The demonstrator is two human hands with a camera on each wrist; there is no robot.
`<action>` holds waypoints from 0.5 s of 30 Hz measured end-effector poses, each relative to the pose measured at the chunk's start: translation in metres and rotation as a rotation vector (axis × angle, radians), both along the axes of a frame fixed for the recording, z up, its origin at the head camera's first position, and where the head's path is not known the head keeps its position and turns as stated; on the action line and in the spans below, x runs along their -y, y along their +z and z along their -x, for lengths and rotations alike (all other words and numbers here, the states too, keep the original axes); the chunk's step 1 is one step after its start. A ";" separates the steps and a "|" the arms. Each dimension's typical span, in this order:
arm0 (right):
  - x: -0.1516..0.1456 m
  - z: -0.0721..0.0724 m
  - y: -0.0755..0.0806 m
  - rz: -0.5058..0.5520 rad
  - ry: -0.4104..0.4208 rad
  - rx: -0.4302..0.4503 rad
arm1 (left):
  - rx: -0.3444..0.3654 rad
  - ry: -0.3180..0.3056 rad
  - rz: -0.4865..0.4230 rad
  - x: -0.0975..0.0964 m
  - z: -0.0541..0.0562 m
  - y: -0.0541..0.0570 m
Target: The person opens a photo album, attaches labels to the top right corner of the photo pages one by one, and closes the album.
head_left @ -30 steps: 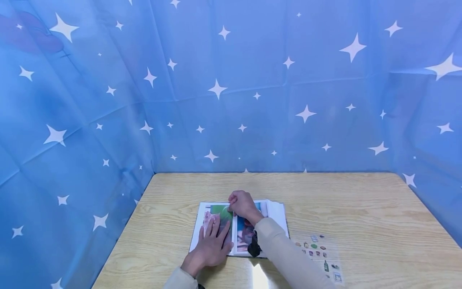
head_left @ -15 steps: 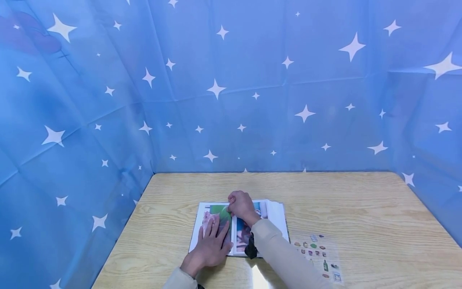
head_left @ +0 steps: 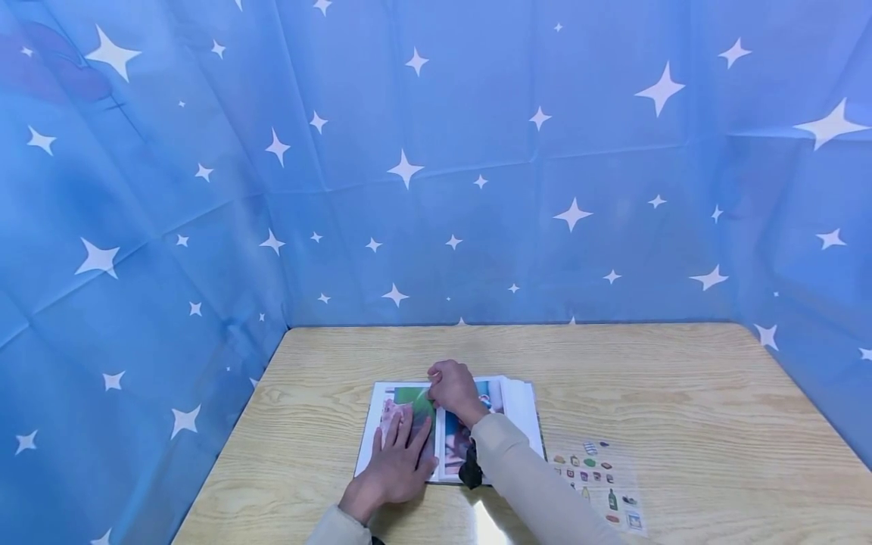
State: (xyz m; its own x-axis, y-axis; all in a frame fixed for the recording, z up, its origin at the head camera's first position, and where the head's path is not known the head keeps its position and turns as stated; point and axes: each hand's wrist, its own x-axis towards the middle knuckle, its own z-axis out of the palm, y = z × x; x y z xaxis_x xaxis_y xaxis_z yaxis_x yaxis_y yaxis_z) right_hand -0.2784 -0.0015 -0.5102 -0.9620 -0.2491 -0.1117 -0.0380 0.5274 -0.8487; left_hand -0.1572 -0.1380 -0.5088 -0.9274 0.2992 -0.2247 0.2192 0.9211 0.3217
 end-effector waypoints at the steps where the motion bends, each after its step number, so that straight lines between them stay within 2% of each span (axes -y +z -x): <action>1: 0.000 0.000 0.000 0.000 0.000 0.001 | 0.005 0.002 0.007 0.000 0.000 0.001; 15: 0.002 0.000 0.000 -0.022 -0.030 0.009 | 0.007 0.003 0.026 -0.001 0.001 0.002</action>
State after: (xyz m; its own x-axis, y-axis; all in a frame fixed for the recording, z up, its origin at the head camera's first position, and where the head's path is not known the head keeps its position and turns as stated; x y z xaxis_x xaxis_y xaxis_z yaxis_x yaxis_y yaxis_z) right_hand -0.2787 -0.0036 -0.5102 -0.9680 -0.2176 -0.1252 -0.0146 0.5468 -0.8371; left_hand -0.1578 -0.1374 -0.5063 -0.9266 0.2907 -0.2385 0.2147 0.9298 0.2988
